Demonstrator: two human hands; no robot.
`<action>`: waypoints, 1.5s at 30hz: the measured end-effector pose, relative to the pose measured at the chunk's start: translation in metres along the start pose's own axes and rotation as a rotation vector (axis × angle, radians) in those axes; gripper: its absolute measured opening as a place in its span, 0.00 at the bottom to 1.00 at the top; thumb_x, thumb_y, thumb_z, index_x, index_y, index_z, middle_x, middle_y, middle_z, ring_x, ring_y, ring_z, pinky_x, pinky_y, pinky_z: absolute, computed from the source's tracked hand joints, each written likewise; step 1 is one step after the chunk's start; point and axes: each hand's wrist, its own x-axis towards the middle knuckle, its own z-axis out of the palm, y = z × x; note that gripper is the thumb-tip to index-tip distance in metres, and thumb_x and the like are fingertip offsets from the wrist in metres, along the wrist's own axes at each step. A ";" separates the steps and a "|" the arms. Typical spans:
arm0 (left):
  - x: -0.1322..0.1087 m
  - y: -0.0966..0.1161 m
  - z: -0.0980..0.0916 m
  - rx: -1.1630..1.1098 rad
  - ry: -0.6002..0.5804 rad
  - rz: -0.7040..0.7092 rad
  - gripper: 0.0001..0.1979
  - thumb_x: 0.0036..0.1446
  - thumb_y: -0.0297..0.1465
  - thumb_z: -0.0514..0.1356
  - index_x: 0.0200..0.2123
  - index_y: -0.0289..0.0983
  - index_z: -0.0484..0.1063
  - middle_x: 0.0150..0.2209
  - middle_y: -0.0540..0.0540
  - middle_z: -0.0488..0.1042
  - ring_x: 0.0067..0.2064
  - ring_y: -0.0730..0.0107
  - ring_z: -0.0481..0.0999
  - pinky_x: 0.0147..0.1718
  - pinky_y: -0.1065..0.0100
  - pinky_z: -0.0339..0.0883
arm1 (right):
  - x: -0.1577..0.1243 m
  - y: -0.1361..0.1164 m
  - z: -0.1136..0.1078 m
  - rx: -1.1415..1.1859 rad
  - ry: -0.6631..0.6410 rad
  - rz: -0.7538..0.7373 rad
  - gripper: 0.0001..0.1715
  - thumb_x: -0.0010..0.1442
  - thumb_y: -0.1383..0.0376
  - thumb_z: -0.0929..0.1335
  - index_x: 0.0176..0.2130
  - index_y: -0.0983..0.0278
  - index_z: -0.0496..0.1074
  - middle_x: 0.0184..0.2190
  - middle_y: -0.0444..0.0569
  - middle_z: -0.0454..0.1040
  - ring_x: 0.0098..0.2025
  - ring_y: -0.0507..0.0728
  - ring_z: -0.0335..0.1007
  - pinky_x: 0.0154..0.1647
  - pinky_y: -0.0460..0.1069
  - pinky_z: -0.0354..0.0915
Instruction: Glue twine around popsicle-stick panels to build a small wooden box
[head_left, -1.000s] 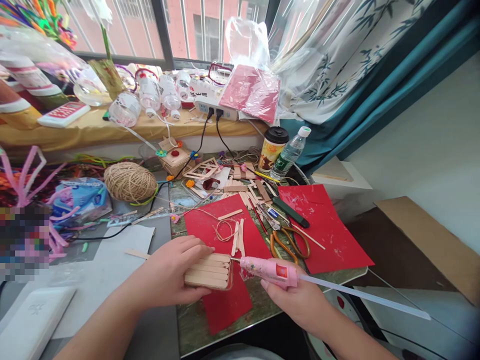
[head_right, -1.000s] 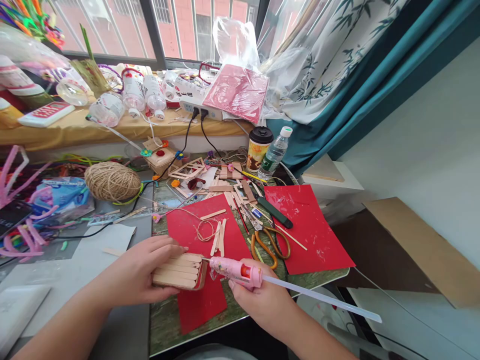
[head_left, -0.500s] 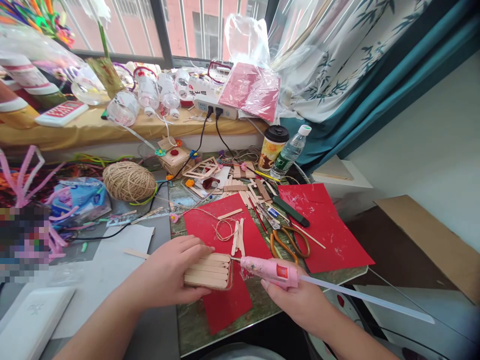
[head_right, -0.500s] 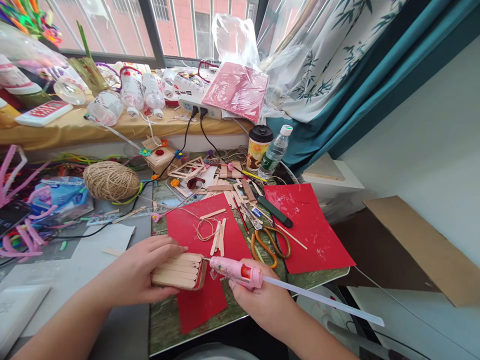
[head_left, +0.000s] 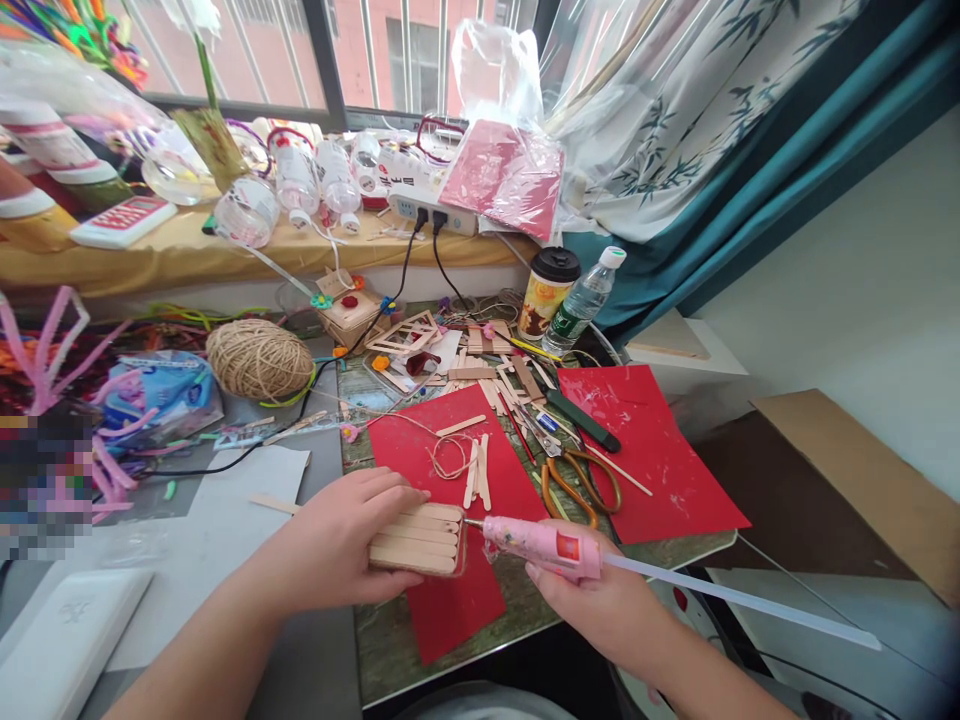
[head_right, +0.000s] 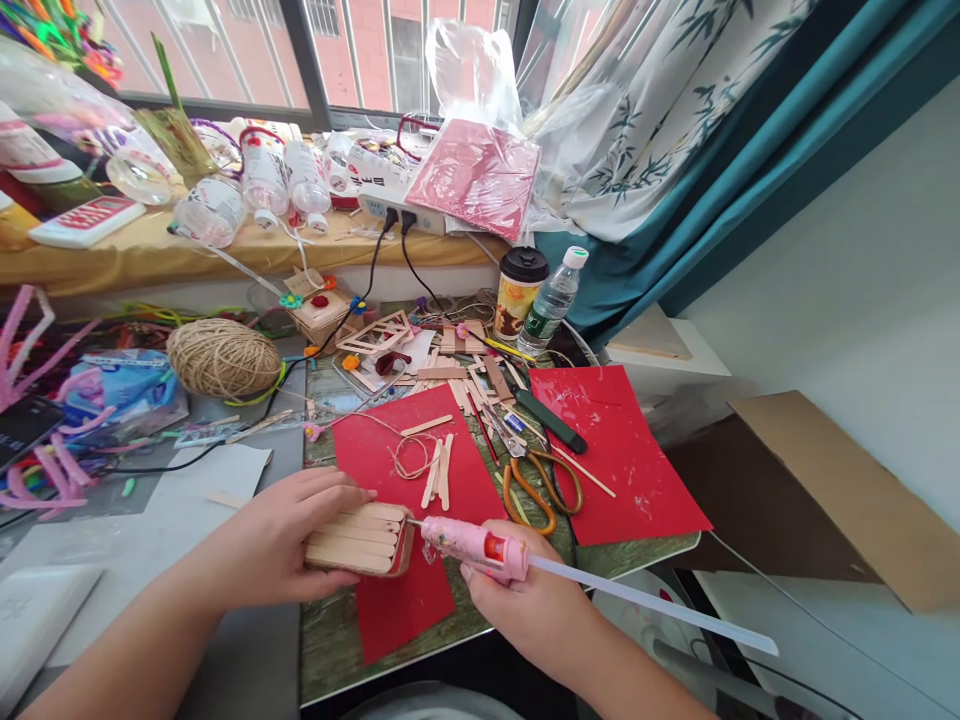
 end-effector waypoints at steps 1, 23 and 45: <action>0.000 0.000 0.000 0.001 -0.002 0.000 0.24 0.60 0.41 0.70 0.56 0.42 0.68 0.46 0.42 0.80 0.45 0.55 0.79 0.43 0.58 0.69 | -0.001 0.000 0.000 -0.002 0.015 0.002 0.06 0.62 0.62 0.73 0.36 0.61 0.82 0.28 0.46 0.80 0.34 0.60 0.77 0.38 0.51 0.74; -0.002 -0.002 0.002 0.001 -0.048 -0.020 0.25 0.63 0.43 0.68 0.59 0.44 0.66 0.47 0.43 0.78 0.47 0.53 0.78 0.45 0.56 0.66 | -0.002 0.000 0.005 -0.006 0.056 0.038 0.08 0.61 0.59 0.73 0.35 0.61 0.81 0.28 0.47 0.79 0.32 0.59 0.75 0.32 0.49 0.72; -0.001 -0.002 0.002 0.005 -0.025 -0.015 0.26 0.62 0.43 0.69 0.58 0.43 0.67 0.47 0.44 0.79 0.46 0.54 0.79 0.44 0.57 0.67 | -0.002 0.000 0.004 -0.060 -0.032 0.037 0.13 0.63 0.61 0.71 0.28 0.60 0.69 0.23 0.39 0.63 0.26 0.52 0.57 0.28 0.47 0.59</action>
